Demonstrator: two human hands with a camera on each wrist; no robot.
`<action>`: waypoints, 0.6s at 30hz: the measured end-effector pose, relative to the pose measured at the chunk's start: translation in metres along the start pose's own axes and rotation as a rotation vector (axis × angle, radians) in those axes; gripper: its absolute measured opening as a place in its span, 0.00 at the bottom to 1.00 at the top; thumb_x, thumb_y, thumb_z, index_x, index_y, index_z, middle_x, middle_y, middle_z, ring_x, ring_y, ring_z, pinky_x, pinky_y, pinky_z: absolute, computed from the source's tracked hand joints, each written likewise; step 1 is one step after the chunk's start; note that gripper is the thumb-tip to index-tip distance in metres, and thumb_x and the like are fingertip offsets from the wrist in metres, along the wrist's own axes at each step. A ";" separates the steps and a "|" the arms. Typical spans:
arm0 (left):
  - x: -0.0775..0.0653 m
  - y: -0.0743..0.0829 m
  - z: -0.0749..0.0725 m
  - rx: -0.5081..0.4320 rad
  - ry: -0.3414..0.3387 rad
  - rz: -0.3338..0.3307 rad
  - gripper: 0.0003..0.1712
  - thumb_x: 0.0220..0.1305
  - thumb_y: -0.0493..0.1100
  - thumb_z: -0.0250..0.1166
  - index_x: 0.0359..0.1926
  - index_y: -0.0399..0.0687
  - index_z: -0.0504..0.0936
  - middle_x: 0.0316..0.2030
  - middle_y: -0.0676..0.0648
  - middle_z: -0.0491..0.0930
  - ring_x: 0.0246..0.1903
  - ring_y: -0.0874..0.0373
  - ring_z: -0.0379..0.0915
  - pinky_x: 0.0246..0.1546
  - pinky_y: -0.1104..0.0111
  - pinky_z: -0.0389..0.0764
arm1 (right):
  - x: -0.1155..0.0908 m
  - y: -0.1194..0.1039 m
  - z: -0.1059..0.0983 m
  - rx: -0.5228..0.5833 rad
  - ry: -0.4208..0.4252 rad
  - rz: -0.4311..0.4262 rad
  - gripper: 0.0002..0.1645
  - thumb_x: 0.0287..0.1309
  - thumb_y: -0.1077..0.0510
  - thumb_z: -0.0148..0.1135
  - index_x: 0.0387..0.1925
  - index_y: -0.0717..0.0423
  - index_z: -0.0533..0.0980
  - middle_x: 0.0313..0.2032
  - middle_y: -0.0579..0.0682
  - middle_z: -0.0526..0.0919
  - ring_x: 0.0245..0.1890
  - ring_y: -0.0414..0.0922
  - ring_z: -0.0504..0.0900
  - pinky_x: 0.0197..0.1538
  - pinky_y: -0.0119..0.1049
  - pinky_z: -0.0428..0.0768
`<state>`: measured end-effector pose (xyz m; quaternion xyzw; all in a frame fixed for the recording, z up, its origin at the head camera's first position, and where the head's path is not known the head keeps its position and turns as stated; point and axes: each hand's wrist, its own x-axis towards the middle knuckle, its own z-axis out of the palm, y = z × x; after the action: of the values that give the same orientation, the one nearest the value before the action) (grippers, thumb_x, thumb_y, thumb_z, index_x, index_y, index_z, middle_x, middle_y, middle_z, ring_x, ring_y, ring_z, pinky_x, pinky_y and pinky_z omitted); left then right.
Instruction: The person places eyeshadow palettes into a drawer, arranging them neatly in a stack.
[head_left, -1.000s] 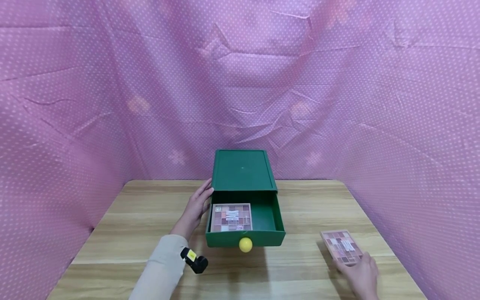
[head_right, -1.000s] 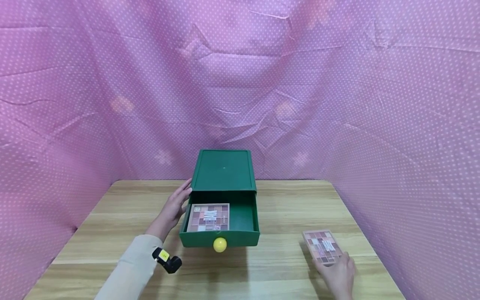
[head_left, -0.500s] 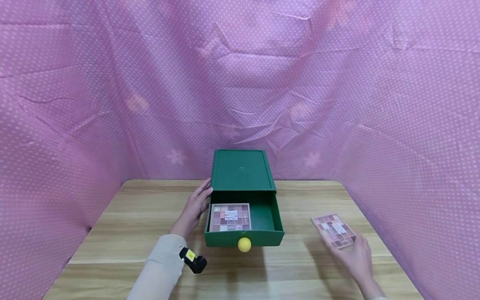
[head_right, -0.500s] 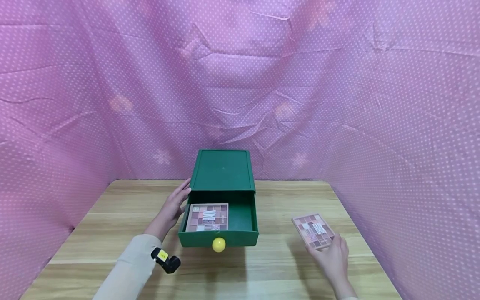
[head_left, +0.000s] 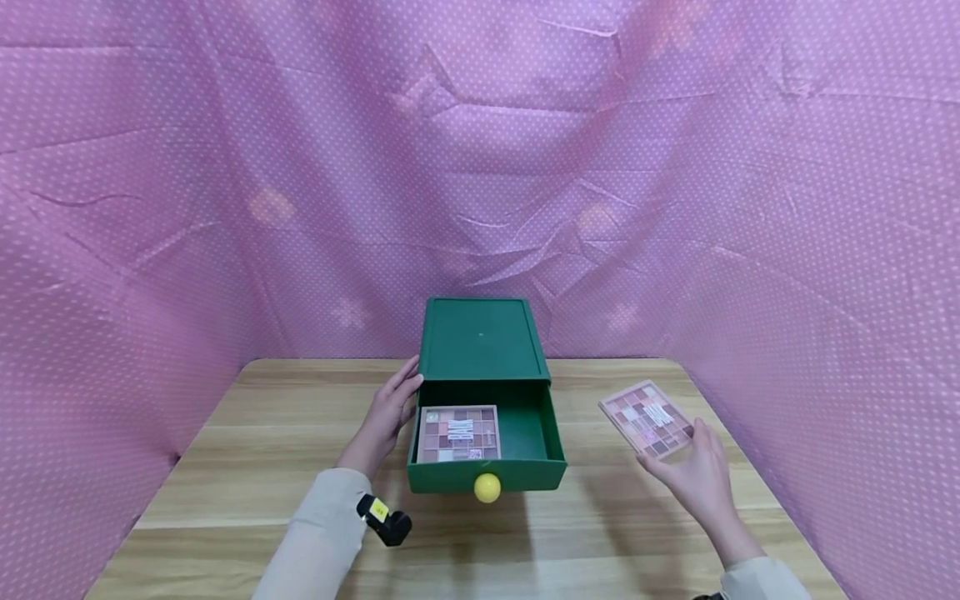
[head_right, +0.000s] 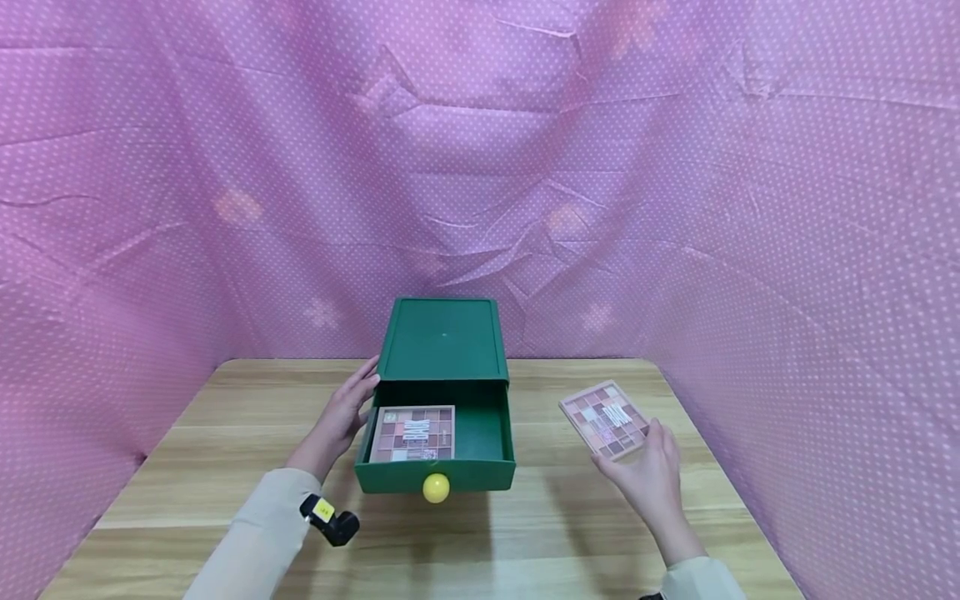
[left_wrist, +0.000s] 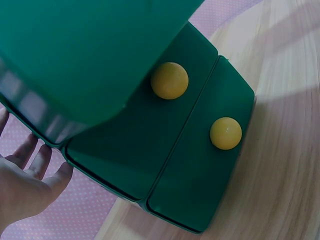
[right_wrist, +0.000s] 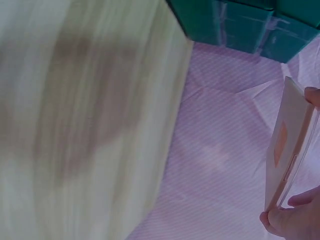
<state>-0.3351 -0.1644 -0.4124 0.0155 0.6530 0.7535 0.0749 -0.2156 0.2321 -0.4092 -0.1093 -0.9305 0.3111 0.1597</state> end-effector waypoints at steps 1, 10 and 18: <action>0.000 0.000 0.000 0.003 0.001 0.000 0.31 0.67 0.50 0.52 0.70 0.58 0.58 0.71 0.48 0.54 0.69 0.48 0.50 0.68 0.48 0.55 | 0.001 -0.003 -0.001 -0.004 -0.002 -0.009 0.65 0.39 0.49 0.74 0.64 0.83 0.45 0.58 0.79 0.59 0.58 0.72 0.59 0.62 0.64 0.59; -0.002 0.000 0.001 0.016 -0.004 0.007 0.31 0.68 0.50 0.51 0.70 0.58 0.57 0.71 0.47 0.53 0.70 0.47 0.49 0.67 0.47 0.55 | 0.006 -0.029 -0.011 0.006 0.046 -0.108 0.61 0.37 0.50 0.74 0.62 0.80 0.52 0.57 0.76 0.63 0.59 0.69 0.61 0.61 0.63 0.62; -0.006 0.004 0.004 0.014 -0.010 -0.004 0.31 0.69 0.50 0.51 0.71 0.57 0.55 0.72 0.46 0.51 0.70 0.46 0.47 0.67 0.48 0.55 | 0.007 -0.060 -0.020 0.027 -0.055 -0.160 0.60 0.39 0.48 0.74 0.65 0.74 0.52 0.62 0.73 0.59 0.62 0.68 0.58 0.61 0.64 0.61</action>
<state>-0.3290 -0.1620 -0.4079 0.0185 0.6581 0.7485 0.0793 -0.2211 0.1982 -0.3561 -0.0237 -0.9360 0.3128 0.1598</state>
